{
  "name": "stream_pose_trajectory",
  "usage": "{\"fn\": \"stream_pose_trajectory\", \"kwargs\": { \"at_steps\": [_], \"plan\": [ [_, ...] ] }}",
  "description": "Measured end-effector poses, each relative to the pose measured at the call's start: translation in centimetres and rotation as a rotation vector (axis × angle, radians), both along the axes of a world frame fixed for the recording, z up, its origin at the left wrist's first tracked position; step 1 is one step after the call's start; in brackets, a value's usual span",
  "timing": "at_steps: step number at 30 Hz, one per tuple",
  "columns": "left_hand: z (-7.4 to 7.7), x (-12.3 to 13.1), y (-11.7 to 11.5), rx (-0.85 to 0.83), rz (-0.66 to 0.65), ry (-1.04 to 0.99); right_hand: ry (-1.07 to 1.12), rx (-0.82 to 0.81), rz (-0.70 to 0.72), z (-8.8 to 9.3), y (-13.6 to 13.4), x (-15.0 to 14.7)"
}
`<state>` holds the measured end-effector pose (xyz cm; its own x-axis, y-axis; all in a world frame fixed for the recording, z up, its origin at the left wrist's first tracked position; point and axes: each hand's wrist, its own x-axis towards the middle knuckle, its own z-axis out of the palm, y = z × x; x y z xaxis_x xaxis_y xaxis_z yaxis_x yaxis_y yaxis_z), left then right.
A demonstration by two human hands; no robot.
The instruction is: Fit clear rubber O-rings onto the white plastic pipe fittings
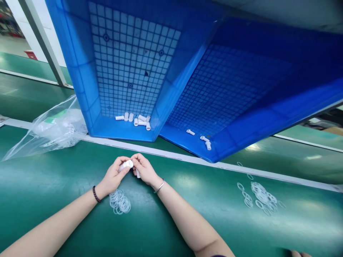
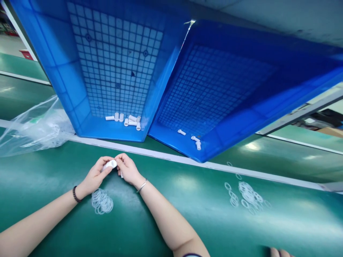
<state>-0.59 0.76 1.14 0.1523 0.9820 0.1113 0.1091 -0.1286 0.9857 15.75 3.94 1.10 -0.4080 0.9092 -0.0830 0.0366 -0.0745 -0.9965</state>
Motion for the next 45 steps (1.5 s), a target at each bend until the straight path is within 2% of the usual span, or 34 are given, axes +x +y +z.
{"fn": "stream_pose_trajectory", "kwargs": {
  "at_steps": [6,10,14,16,19,23,25,28,31,33,35,37,38,39,40,43,45],
  "plan": [
    [-0.7,0.9,0.1,-0.26,0.062,-0.387,-0.105,0.168,-0.079,-0.3,-0.8,-0.8],
    [-0.2,1.1,0.1,-0.39,0.042,-0.599,-0.112,0.172,-0.086,-0.5,-0.5,-0.4],
    [0.4,1.3,0.0,-0.47,0.009,-0.7,-0.168,0.228,-0.114,-0.7,-0.2,-0.3],
    [0.6,1.2,0.1,-0.499,-0.019,-0.719,-0.229,0.327,-0.165,-0.7,-0.3,-0.2],
    [0.6,0.8,0.6,-0.523,0.014,-0.746,-0.332,0.586,-0.234,-0.3,-0.9,0.0],
    [0.1,0.1,1.5,-0.528,0.14,-0.828,-0.565,0.942,-0.056,0.5,-1.8,0.1],
    [0.0,0.3,1.4,-0.517,0.116,-0.857,-0.711,1.017,-0.026,0.8,-2.1,-0.1],
    [0.4,1.0,0.4,-0.485,-0.017,-0.832,-0.818,1.03,-0.095,1.5,-2.1,0.2],
    [1.1,0.9,0.1,-0.461,-0.127,-0.629,-0.829,1.008,-0.235,3.0,-2.1,2.8],
    [1.5,-0.3,1.6,-0.337,-0.071,-0.37,-0.876,0.954,-0.392,4.3,-2.4,6.2],
    [1.9,-2.2,5.0,-0.101,0.055,-0.016,-0.978,0.875,-0.568,5.5,-3.4,10.9],
    [2.1,-4.0,9.9,0.145,0.148,0.396,-1.13,0.774,-0.711,6.0,-5.1,15.9],
    [2.2,-4.7,12.6,0.25,0.176,0.569,-1.22,0.704,-0.76,6.0,-6.1,18.2],
    [2.3,-5.1,15.1,0.339,0.152,0.747,-1.313,0.617,-0.789,5.8,-7.3,20.4],
    [2.5,-5.4,17.4,0.383,0.154,0.9,-1.397,0.52,-0.801,5.5,-8.4,22.2],
    [3.2,-5.3,22.2,0.39,0.131,1.009,-1.527,0.244,-0.765,4.0,-11.4,26.0],
    [3.6,-4.8,23.5,0.355,0.126,1.024,-1.515,0.202,-0.79,3.4,-12.7,27.0]
  ]
}}
